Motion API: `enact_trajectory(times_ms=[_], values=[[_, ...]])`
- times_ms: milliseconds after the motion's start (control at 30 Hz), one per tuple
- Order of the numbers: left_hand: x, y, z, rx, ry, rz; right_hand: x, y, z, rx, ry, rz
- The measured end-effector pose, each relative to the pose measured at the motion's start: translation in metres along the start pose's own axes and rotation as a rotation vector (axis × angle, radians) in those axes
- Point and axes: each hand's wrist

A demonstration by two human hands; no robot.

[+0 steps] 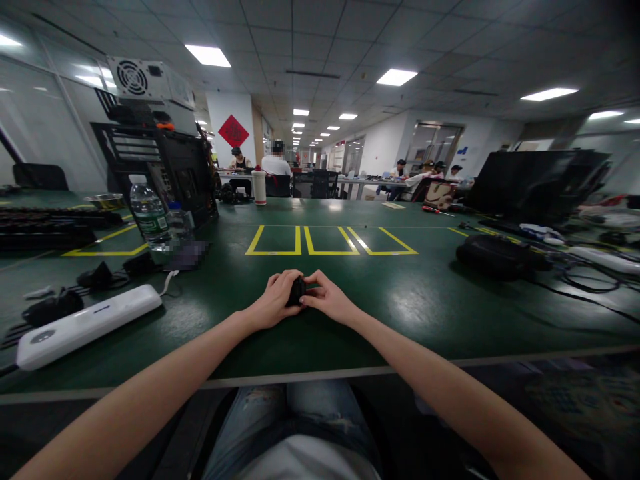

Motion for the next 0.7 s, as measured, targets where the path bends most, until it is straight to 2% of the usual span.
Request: enact_trajectory(times_ms=[233, 367, 500, 700], values=[[0.0008, 0.0003, 0.0011, 0.001, -0.008, 0.002, 0.0, -0.001, 0.006, -0.009, -0.081, -0.033], [0.0013, 0.0008, 0.0014, 0.0, 0.002, 0.008, -0.0015, -0.0027, 0.0056, 0.034, -0.06, -0.02], [0.0014, 0.0007, 0.0011, 0.001, 0.005, 0.008, -0.0009, -0.0021, 0.0017, -0.004, -0.023, -0.017], [0.0006, -0.0011, 0.0015, 0.002, 0.003, 0.01, 0.0003, -0.0026, 0.0039, -0.038, -0.063, -0.013]])
Point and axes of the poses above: each hand's wrist, its own z-axis towards the middle knuckle, its own x-axis out of the palm, y = z × x, and after that the axes turned 4 degrees about y, right-handed
